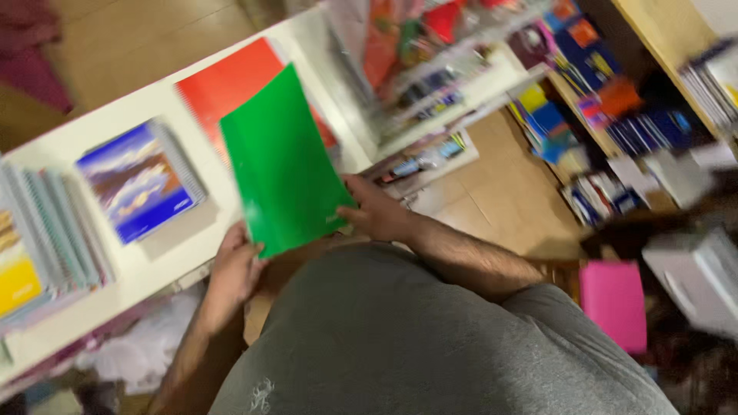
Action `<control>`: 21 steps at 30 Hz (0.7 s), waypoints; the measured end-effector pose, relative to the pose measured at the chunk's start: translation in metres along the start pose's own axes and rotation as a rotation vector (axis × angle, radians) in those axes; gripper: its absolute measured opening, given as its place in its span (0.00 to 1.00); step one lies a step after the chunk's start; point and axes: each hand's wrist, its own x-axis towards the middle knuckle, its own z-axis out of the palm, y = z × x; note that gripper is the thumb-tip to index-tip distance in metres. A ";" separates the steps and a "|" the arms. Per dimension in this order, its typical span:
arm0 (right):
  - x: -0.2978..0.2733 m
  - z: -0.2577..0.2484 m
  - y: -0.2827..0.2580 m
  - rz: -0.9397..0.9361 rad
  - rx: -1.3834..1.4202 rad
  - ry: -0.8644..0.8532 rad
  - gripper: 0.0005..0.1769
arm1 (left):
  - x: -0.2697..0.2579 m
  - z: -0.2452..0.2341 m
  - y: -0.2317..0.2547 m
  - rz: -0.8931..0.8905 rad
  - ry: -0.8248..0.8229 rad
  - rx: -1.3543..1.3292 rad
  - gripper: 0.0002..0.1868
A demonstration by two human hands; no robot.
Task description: The person picks up various spiral-bound notebooks one at a time from a shelf, opens them to show the pages, and places them back onto the shelf.
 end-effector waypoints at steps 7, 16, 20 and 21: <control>-0.114 0.002 -0.073 0.029 -0.039 -0.019 0.27 | -0.057 0.052 0.017 -0.088 -0.324 -0.094 0.30; -0.269 -0.039 0.003 0.000 0.314 0.361 0.26 | -0.085 0.173 -0.004 -0.121 -0.459 -0.011 0.28; -0.339 -0.093 0.017 -0.015 0.314 0.535 0.28 | -0.069 0.229 -0.086 0.005 -0.578 0.111 0.34; -0.359 -0.105 0.025 -0.013 0.312 0.550 0.28 | -0.078 0.258 -0.087 0.000 -0.592 0.116 0.34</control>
